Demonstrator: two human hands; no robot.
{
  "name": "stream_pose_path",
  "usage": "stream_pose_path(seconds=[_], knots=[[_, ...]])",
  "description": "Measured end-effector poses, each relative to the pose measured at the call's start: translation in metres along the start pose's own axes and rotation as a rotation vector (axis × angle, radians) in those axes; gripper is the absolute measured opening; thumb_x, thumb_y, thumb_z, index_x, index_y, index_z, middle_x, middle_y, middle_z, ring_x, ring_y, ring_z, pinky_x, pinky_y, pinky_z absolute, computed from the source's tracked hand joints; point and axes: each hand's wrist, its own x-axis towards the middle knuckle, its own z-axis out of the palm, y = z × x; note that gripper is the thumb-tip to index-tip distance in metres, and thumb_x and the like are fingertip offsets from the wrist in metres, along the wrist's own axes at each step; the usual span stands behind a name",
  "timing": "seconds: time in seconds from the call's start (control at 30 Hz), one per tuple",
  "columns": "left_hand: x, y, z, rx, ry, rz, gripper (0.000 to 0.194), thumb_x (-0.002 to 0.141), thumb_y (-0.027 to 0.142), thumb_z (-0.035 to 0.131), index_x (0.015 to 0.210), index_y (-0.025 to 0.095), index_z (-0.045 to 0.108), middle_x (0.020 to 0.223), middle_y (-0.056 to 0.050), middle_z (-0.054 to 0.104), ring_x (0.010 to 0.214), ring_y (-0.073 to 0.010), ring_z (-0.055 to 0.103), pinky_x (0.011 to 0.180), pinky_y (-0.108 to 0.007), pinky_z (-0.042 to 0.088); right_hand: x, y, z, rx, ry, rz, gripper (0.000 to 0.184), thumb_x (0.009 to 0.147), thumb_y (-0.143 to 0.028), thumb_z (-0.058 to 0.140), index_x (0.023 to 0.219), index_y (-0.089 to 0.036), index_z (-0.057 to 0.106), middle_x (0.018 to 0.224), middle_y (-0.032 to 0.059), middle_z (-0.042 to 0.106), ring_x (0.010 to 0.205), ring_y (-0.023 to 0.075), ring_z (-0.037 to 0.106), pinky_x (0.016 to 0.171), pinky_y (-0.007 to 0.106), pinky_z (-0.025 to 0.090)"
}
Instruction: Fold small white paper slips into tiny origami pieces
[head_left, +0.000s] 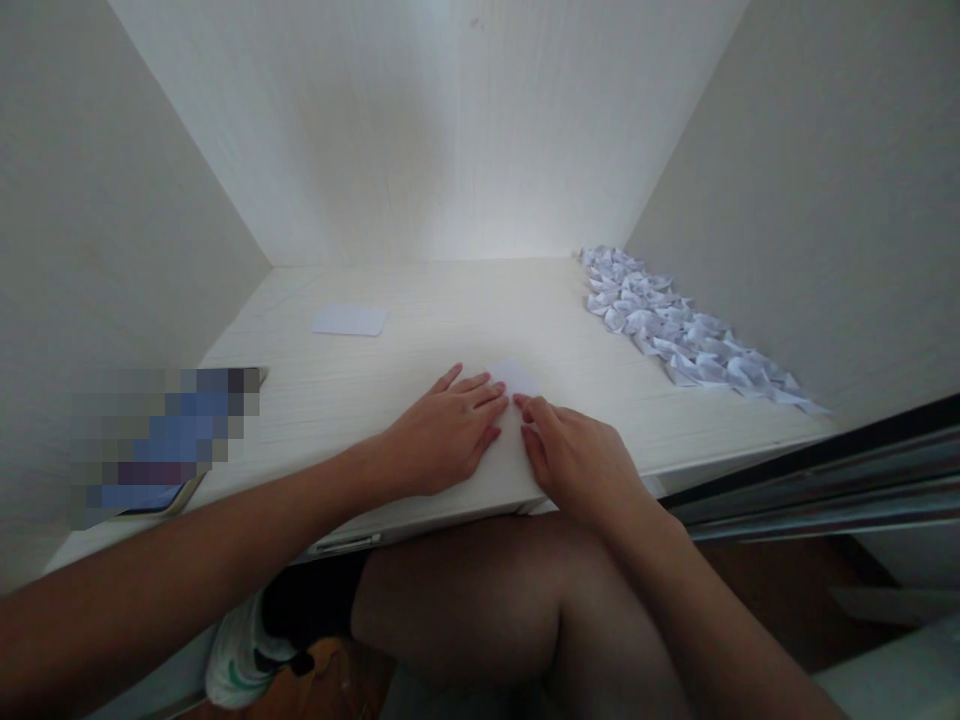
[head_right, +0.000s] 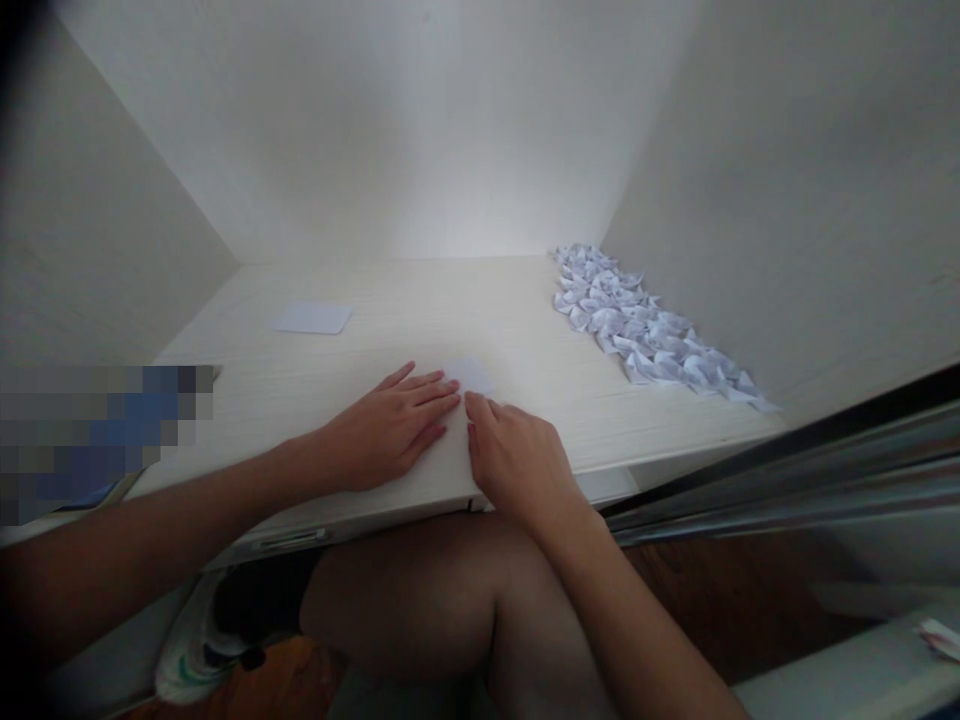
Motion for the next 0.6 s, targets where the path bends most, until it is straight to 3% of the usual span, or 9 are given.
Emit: stream_pose_path(seconds=[0.23,0.33,0.43,0.6], knots=[[-0.002,0.007,0.002,0.133,0.082,0.0,0.048,0.109,0.037,0.04,0.141,0.01,0.063,0.151,-0.016,0.062,0.148,-0.0387,0.048,0.126,-0.064,0.026,0.003,0.0,-0.002,-0.056,-0.097,-0.074,0.04,0.105,-0.025,0.042,0.142,-0.015,0.055,0.111,0.0161,0.081,0.093,0.0312,0.079,0.071,0.037,0.053],[-0.003,0.01,0.002,0.124,0.09,-0.021,0.049,0.108,0.036,0.04,0.143,0.01,0.061,0.152,-0.016,0.061,0.148,-0.0409,0.047,0.123,-0.069,0.027,0.003,-0.001,-0.005,-0.083,-0.129,-0.131,0.039,0.106,-0.027,0.04,0.139,-0.015,0.057,0.128,0.0199,0.076,0.091,0.0316,0.079,0.068,0.036,0.052],[-0.003,0.009,0.001,0.099,0.054,-0.067,0.049,0.106,0.033,0.039,0.147,0.013,0.056,0.155,-0.014,0.058,0.15,-0.0417,0.044,0.118,-0.076,0.029,0.002,-0.001,-0.008,-0.101,-0.122,-0.167,0.039,0.106,-0.028,0.038,0.138,-0.016,0.057,0.15,0.0192,0.062,0.09,0.0315,0.079,0.065,0.037,0.051],[0.001,0.001,-0.003,0.08,-0.038,-0.135,0.052,0.104,0.035,0.038,0.152,0.02,0.053,0.16,-0.01,0.053,0.15,-0.0431,0.043,0.112,-0.077,0.037,0.0,-0.001,-0.011,-0.114,-0.099,-0.21,0.038,0.107,-0.029,0.037,0.135,-0.014,0.059,0.151,0.0175,0.061,0.091,0.0317,0.079,0.063,0.038,0.049]])
